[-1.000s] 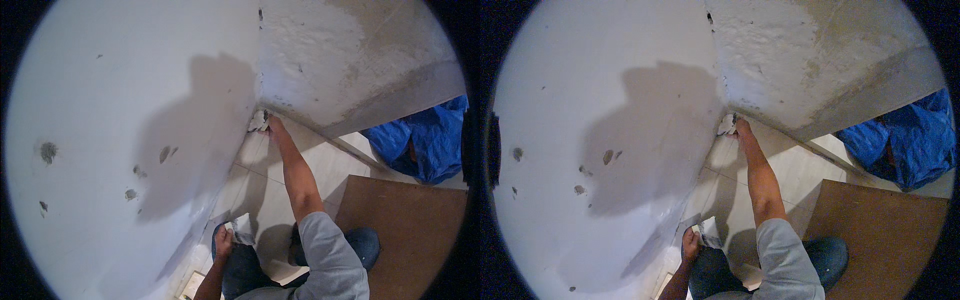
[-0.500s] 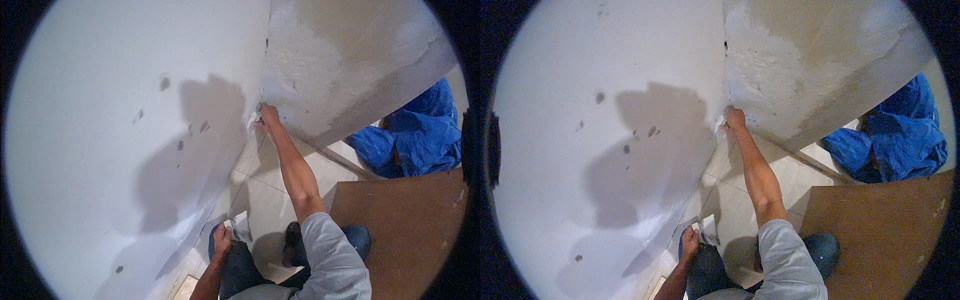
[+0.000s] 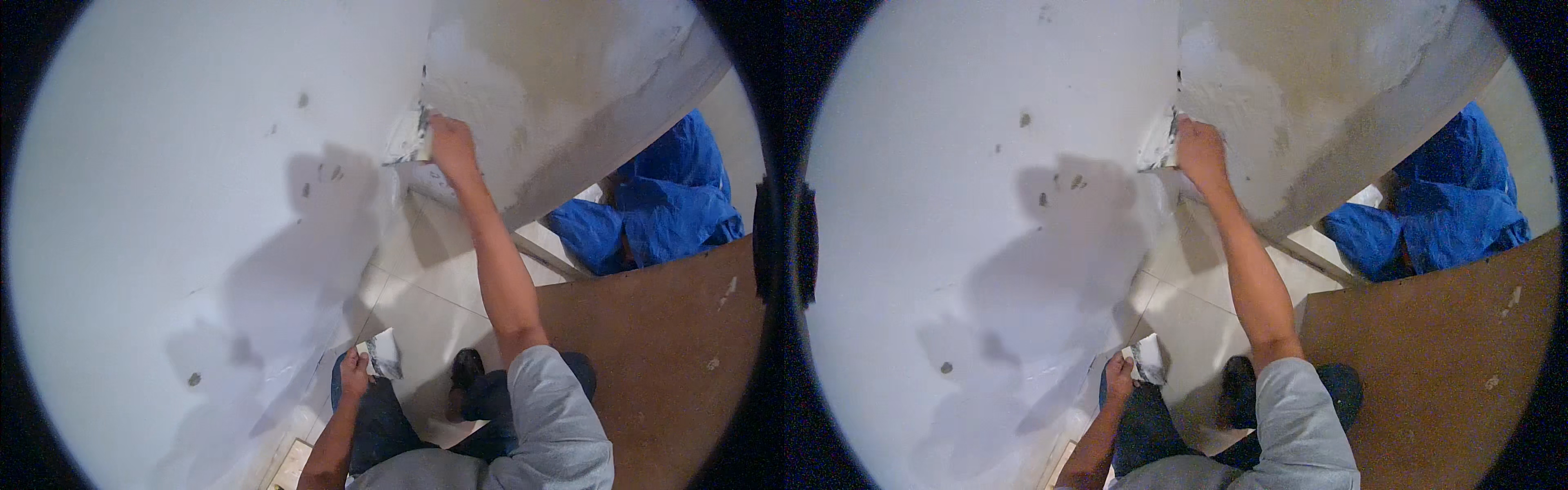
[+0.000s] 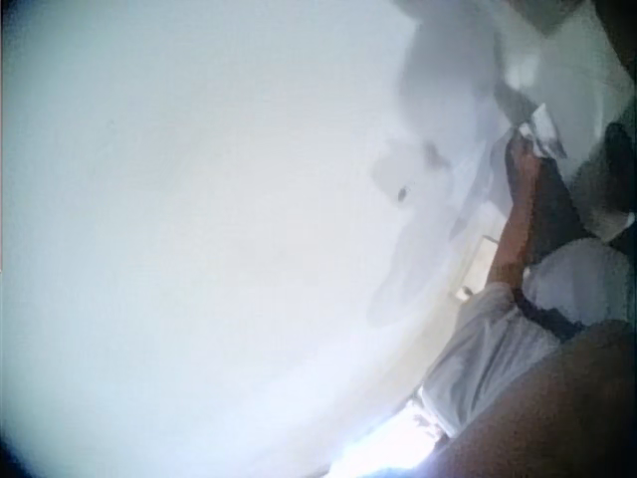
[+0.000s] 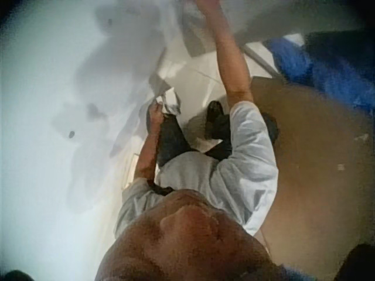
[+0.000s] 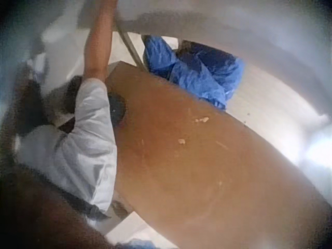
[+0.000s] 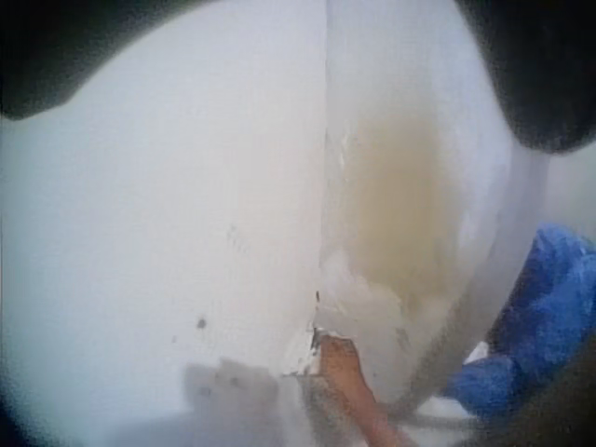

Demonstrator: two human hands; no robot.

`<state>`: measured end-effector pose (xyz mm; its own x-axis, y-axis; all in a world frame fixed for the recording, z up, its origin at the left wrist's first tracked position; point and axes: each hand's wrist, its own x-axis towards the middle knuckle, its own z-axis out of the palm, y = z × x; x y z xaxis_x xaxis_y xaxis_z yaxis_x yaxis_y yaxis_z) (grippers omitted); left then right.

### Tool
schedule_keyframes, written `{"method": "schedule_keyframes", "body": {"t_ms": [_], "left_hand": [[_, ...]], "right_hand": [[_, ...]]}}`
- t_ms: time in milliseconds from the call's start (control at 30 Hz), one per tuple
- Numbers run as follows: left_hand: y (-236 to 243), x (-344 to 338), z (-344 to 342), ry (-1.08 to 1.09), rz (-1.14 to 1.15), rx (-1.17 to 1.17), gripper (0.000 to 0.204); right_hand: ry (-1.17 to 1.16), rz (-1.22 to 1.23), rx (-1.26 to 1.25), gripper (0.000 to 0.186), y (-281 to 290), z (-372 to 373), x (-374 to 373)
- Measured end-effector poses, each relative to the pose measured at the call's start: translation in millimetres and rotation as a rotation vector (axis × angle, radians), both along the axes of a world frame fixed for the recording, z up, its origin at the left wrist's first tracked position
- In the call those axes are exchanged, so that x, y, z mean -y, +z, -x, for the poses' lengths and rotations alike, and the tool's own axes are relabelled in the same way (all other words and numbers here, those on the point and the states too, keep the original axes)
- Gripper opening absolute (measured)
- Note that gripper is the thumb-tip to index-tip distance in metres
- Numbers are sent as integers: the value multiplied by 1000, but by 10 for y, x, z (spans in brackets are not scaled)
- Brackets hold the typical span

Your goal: The person scoops plaster onto putty knives, mixes the plaster between the blades, and applies it to the wall corner using a putty knife.

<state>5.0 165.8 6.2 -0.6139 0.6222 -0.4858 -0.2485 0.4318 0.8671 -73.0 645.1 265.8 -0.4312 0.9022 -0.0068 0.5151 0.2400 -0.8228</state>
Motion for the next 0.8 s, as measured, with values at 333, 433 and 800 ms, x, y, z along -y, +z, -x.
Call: {"method": "schedule_keyframes", "body": {"t_ms": [333,433,800], "left_hand": [[260,-80,84,18,109,178,18],[331,-152,53,-7,151,166,15],[-136,59,42,-90,53,9,27]], "right_hand": [[-252,918,-784,38,-2932,-1082,99],[-343,972,-743,39,-3390,-1019,95],[-308,938,-409,44,-3926,-614,-223]]}}
